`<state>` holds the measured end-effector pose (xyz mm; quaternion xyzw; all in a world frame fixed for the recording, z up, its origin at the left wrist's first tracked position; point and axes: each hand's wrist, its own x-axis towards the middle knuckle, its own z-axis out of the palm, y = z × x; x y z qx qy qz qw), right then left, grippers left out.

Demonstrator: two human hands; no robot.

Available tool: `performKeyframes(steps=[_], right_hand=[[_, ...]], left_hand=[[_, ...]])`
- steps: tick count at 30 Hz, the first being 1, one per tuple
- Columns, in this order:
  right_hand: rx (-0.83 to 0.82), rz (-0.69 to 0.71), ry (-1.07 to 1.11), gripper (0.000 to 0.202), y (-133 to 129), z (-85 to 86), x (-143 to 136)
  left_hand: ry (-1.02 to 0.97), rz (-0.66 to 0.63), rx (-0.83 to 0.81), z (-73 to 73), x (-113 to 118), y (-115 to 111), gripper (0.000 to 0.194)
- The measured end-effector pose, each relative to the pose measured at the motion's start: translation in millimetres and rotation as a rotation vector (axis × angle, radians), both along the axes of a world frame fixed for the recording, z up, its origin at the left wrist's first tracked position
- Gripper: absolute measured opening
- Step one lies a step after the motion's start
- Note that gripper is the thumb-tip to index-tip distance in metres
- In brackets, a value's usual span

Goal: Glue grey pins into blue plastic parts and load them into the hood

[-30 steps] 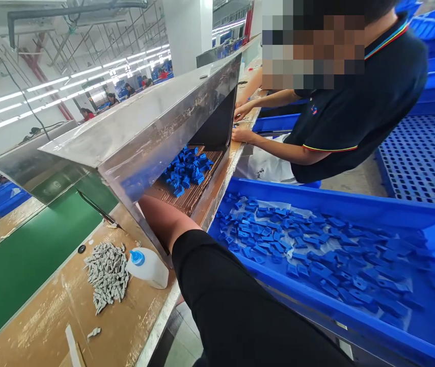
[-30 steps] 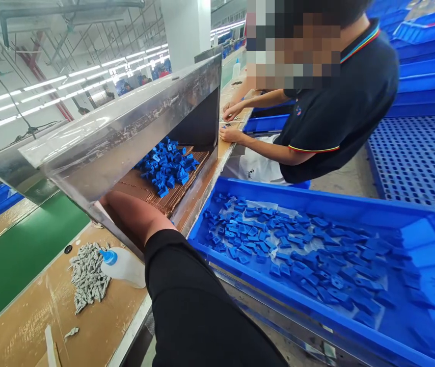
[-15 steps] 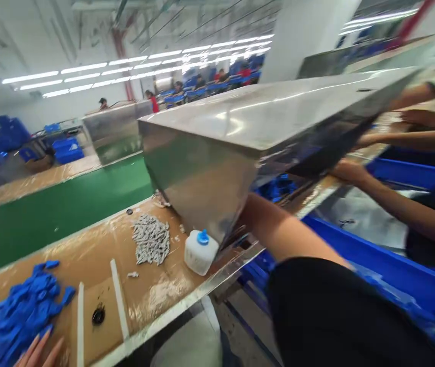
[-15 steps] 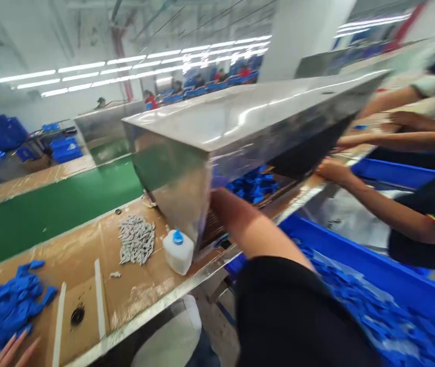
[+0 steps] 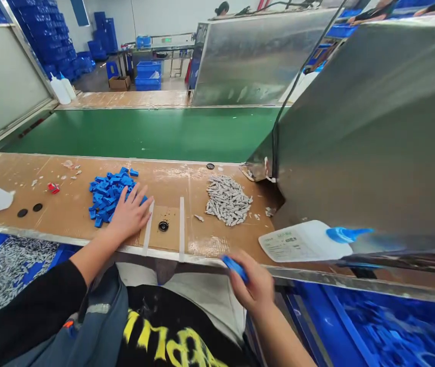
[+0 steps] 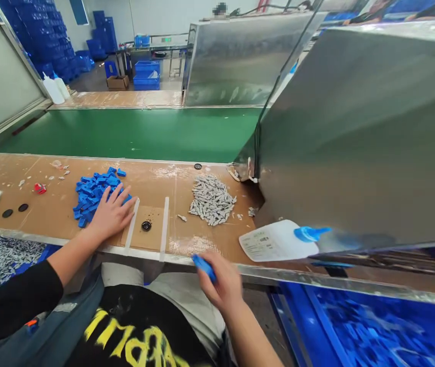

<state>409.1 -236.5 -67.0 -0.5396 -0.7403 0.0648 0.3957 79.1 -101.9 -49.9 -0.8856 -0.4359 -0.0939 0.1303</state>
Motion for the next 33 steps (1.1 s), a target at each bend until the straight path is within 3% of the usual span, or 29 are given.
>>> performKeyframes(steps=[2, 7, 10, 12, 13, 17, 20, 23, 26, 29, 33], right_hand=[[-0.071, 0.061, -0.038, 0.042, 37, 3.9, -31], [-0.336, 0.131, -0.194, 0.038, 178, 22.7, -123], [-0.357, 0.367, -0.22, 0.04, 224, 24.1, -140], [-0.339, 0.442, -0.135, 0.043, 225, 24.1, -122], [-0.328, 0.405, -0.079, 0.044, 217, 24.5, -106], [-0.339, 0.05, -0.044, 0.03, 154, 23.5, -23], [-0.373, -0.07, -0.125, 0.024, 105, 10.5, 13], [-0.371, -0.087, -0.206, 0.025, 80, -10.7, 14], [-0.351, -0.078, -0.278, 0.024, 83, -22.9, 3], [-0.34, -0.013, -0.186, 0.021, 101, -15.5, -6], [-0.259, 0.248, 0.074, 0.022, 141, 7.9, -25]], left_hand=[[0.033, 0.024, -0.028, -2.0, 3, 16, 0.045], [0.008, -0.013, -0.025, -7.6, -16, 35, 0.042], [-0.03, -0.031, -0.026, -9.1, -31, 39, 0.044], [-0.035, -0.039, -0.041, -9.7, -37, 40, 0.045], [-0.033, -0.046, -0.05, -9.5, -39, 40, 0.045], [-0.04, -0.081, -0.061, -3.9, -39, 40, 0.048], [-0.065, -0.105, -0.028, 3.9, -22, 43, 0.058], [-0.032, -0.114, -0.04, 6.1, 7, 55, 0.061], [0.054, -0.062, -0.129, -0.9, 30, 70, 0.048], [0.098, -0.024, -0.2, -9.1, 37, 82, 0.034], [0.124, -0.059, -0.178, -7.9, 37, 91, 0.03]])
